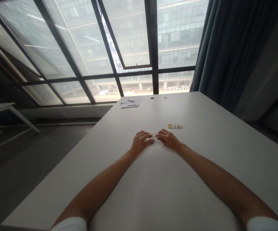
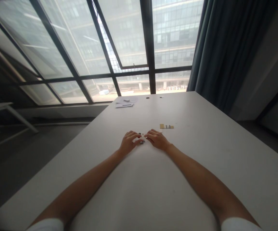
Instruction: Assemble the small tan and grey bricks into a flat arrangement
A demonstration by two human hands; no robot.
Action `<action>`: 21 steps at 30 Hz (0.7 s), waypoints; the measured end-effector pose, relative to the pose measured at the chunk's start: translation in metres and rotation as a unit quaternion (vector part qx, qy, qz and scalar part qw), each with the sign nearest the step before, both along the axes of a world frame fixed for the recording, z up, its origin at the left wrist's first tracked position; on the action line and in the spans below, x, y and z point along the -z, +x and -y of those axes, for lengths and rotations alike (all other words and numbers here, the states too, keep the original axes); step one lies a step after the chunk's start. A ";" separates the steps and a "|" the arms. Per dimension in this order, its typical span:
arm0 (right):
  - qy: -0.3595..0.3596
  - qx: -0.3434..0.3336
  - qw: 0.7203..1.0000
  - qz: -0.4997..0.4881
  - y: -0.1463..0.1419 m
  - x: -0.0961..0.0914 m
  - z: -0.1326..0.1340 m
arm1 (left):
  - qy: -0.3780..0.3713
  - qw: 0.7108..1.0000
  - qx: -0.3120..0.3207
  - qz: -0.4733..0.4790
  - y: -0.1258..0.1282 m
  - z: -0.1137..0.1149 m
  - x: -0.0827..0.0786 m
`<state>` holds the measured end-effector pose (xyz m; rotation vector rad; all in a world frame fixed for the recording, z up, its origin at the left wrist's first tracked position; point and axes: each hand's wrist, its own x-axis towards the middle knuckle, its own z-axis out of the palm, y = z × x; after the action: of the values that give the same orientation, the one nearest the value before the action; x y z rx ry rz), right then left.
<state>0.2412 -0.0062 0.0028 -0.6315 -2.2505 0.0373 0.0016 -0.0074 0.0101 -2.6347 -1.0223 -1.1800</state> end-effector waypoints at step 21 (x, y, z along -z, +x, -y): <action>0.012 0.007 1.000 0.003 0.000 0.003 -0.001 | 0.002 1.000 -0.002 -0.004 0.001 -0.002 0.004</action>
<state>0.2416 -0.0048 0.0000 -0.6356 -2.2482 0.0014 0.0027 -0.0053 0.0065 -2.6317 -1.0219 -1.1689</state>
